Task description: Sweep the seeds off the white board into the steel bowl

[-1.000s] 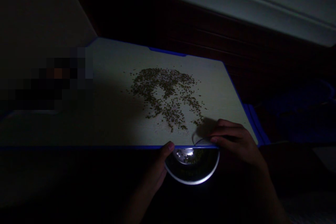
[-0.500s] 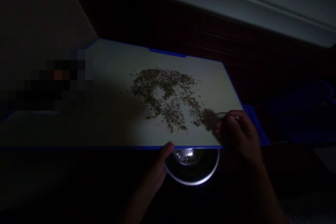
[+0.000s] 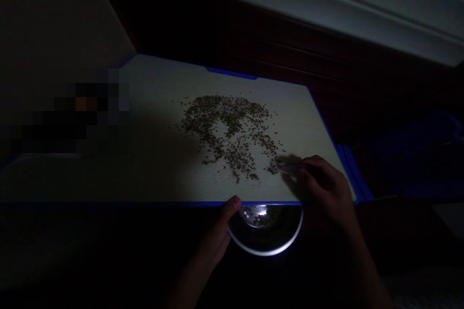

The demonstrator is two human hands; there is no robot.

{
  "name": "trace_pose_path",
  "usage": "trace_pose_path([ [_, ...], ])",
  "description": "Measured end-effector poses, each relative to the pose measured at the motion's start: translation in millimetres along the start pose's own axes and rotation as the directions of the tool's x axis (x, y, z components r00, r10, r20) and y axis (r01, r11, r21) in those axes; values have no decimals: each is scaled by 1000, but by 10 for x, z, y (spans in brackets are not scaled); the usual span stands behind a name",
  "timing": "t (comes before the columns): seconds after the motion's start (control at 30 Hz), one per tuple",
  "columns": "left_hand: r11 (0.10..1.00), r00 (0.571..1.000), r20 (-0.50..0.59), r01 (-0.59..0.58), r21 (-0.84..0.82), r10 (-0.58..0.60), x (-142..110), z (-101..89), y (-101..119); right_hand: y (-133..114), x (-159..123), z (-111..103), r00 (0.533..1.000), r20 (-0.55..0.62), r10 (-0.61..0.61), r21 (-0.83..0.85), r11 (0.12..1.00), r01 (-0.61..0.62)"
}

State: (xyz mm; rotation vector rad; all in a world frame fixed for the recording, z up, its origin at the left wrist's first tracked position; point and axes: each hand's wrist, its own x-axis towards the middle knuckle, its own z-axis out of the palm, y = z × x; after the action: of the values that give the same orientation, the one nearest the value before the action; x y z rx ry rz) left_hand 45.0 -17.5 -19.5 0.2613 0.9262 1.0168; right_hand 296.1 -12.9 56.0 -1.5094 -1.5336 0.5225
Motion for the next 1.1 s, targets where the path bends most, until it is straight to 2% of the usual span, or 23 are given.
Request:
trace_pose_path([
  [0.17,1000,1000,6,-27,-14,27,24,-9,-24,-71,12,-8,998,52,-31,-52,998,34],
  [0.3,1000,1000,-14,-18,-22,18,15,3,-16,-72,17,3,1000,23,-18,-74,997,19],
  [0.43,1000,1000,9,-13,-26,13,-12,23,8,-54,16,17,1000,-18,12,-87,996,-14],
  [0.63,1000,1000,15,-12,-24,13,-3,10,-1,-66,26,19,1000,9,-4,-115,993,5],
  [1.1,1000,1000,25,1,9,-1,47,-46,-36,-70,20,7,999,51,-15,-72,997,19],
])
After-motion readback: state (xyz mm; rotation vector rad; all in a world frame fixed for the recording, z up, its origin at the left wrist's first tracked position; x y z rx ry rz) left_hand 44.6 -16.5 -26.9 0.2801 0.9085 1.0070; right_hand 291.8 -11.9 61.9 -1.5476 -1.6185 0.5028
